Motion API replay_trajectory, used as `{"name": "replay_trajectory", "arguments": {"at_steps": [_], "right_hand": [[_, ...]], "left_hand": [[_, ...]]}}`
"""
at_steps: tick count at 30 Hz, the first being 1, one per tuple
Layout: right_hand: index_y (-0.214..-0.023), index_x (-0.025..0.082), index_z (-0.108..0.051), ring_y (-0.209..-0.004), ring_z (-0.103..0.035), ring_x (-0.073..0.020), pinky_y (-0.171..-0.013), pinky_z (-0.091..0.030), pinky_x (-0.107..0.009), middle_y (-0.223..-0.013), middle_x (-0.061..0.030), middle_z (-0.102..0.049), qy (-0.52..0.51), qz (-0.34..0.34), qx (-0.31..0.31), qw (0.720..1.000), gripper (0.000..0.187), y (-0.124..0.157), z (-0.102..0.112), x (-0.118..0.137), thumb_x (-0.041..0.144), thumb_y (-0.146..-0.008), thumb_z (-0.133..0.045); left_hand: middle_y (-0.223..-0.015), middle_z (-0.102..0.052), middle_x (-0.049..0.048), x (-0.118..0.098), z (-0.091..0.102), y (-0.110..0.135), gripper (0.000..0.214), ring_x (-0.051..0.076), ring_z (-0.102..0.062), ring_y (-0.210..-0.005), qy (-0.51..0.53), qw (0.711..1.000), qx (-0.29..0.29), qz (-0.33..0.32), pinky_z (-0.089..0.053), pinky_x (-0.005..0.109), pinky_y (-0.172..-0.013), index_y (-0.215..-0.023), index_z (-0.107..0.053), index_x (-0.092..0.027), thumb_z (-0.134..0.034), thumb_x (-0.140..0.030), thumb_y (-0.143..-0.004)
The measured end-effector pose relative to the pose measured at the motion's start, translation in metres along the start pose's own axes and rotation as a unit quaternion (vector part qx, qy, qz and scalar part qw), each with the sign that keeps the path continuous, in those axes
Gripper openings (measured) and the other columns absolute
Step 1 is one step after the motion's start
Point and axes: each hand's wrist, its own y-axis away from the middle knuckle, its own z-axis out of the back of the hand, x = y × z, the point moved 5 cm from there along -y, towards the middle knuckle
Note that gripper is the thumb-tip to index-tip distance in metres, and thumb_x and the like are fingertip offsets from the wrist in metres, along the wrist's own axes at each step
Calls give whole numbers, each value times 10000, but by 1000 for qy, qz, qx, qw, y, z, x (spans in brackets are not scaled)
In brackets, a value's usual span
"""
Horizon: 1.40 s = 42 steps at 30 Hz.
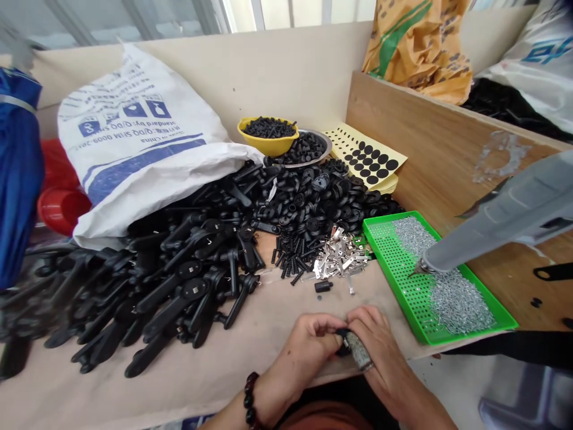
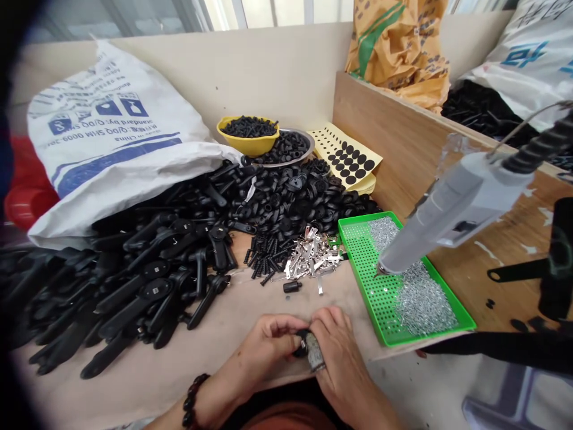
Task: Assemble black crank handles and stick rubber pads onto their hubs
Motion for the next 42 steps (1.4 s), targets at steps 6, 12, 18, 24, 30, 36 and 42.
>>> {"name": "replay_trajectory", "arguments": {"at_steps": [6, 12, 18, 24, 30, 36, 42], "right_hand": [[-915, 191, -476, -898, -440, -240, -735, -391, -382, -933, -65, -502, 6, 21, -7, 1000, 199, 4, -2, -3, 89, -801, -348], [-1089, 157, -460, -908, -456, -257, -751, -380, -377, -985, -103, -512, 137, 63, -90, 984, 339, 13, 17, 11, 68, -770, -386], [-775, 194, -459, -665, -397, -232, -618, -301, -356, -710, -57, -465, 271, 111, -99, 951, 214, 1, 15, 25, 19, -690, -369], [-799, 202, -432, -679, -425, -215, -635, -334, -340, -724, -41, -464, 211, 116, -145, 960, 184, 4, 19, 14, 40, -778, -348], [-891, 218, -453, -670, -532, -168, -599, -419, -256, -736, -8, -518, 10, 22, -138, 990, 144, 7, 35, -7, 143, -886, -330], [-933, 231, -508, -683, -591, -166, -553, -445, -207, -760, 2, -593, 8, -21, -145, 989, 165, 5, 37, -25, 233, -888, -350], [-924, 228, -537, -651, -572, -163, -531, -425, -217, -814, -14, -618, 7, -11, -192, 981, 178, 2, 51, -24, 263, -881, -367]], "left_hand": [[-595, -602, 0, 1, -1, -3, 212, 108, -471, -556, 2, 1000, -19, -2, -356, 231, -548, -720, -724, -122, -708, -222, -534], [-569, -596, -7, 0, 0, -9, 157, 99, -476, -521, -16, 999, -37, -35, -346, 219, -526, -692, -692, -129, -683, -196, -550], [-571, -580, -11, -9, -3, -13, 224, 113, -465, -533, -137, 983, -59, -108, -324, 218, -516, -771, -721, -132, -571, -138, -604], [-659, -605, 20, -33, -9, 0, 236, 140, -510, -614, -160, 980, -12, -120, -372, 232, -574, -863, -717, -120, -574, -203, -695], [-995, -603, 63, -61, 11, 8, 259, 206, -531, -884, -345, 903, -40, -253, -415, 299, -775, -1069, -605, -176, -559, -264, -830], [-991, -580, 82, -53, 18, -19, 212, 237, -483, -927, -546, 783, -64, -290, -398, 375, -836, -968, -589, -162, -442, -86, -835], [-862, -597, 29, -56, 19, -16, 195, 146, -510, -750, -200, 956, 48, -209, -404, 254, -684, -986, -632, -162, -566, -239, -820]]}}
